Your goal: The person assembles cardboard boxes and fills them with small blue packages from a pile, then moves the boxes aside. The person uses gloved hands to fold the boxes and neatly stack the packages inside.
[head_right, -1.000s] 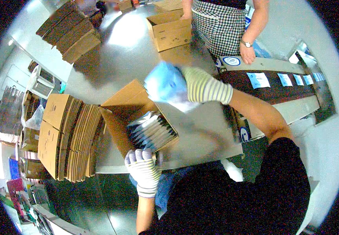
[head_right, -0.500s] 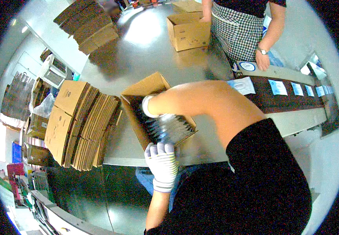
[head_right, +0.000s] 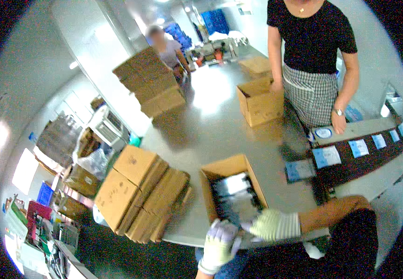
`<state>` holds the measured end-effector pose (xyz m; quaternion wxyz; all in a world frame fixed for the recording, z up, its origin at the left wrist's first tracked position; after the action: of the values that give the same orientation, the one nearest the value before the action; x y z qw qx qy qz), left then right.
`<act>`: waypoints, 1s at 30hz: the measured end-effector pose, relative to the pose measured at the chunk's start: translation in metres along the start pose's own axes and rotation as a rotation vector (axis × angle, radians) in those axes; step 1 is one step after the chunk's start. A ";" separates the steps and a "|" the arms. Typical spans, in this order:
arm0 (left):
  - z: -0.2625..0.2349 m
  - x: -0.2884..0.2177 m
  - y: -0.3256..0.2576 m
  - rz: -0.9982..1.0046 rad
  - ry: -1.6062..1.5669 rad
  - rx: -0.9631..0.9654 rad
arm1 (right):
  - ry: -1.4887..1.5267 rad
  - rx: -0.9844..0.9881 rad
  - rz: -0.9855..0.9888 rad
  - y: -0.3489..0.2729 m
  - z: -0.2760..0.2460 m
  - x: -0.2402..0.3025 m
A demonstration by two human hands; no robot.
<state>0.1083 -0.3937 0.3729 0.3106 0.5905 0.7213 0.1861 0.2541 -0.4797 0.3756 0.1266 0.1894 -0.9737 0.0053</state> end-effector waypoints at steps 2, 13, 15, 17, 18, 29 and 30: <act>-0.037 0.001 0.010 -0.030 -0.035 0.004 | -0.116 -0.154 -0.016 -0.002 0.025 0.001; -0.099 0.094 -0.027 -0.383 0.685 -0.058 | -0.099 -0.287 0.694 0.184 -0.085 -0.192; -0.118 0.112 -0.047 -0.437 0.872 -0.054 | -0.057 -0.246 0.431 0.184 -0.074 -0.145; -0.136 0.132 -0.053 -0.637 0.930 0.039 | 0.130 -0.218 0.242 0.173 -0.025 -0.119; -0.148 0.150 -0.067 -0.670 1.001 0.034 | 0.154 -0.082 0.257 0.171 -0.010 -0.105; -0.160 0.206 -0.062 -0.553 1.249 0.021 | 0.571 -0.859 0.380 0.095 -0.175 -0.153; -0.160 0.213 -0.063 -0.739 1.152 0.167 | 0.758 -0.881 0.396 0.094 -0.184 -0.166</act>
<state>-0.0686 -0.1872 0.4021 -0.1256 0.1349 0.9373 0.2958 0.4135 -0.3210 0.5159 0.5272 -0.0805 -0.7881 -0.3073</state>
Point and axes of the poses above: each hand's wrist, its own y-axis towards the middle knuckle, its own z-axis out of the palm, x = y × z, the point moved 4 cm from there along y, towards the middle knuckle, and after that the axes turned 6 degrees about y, right-handed, at the moved point
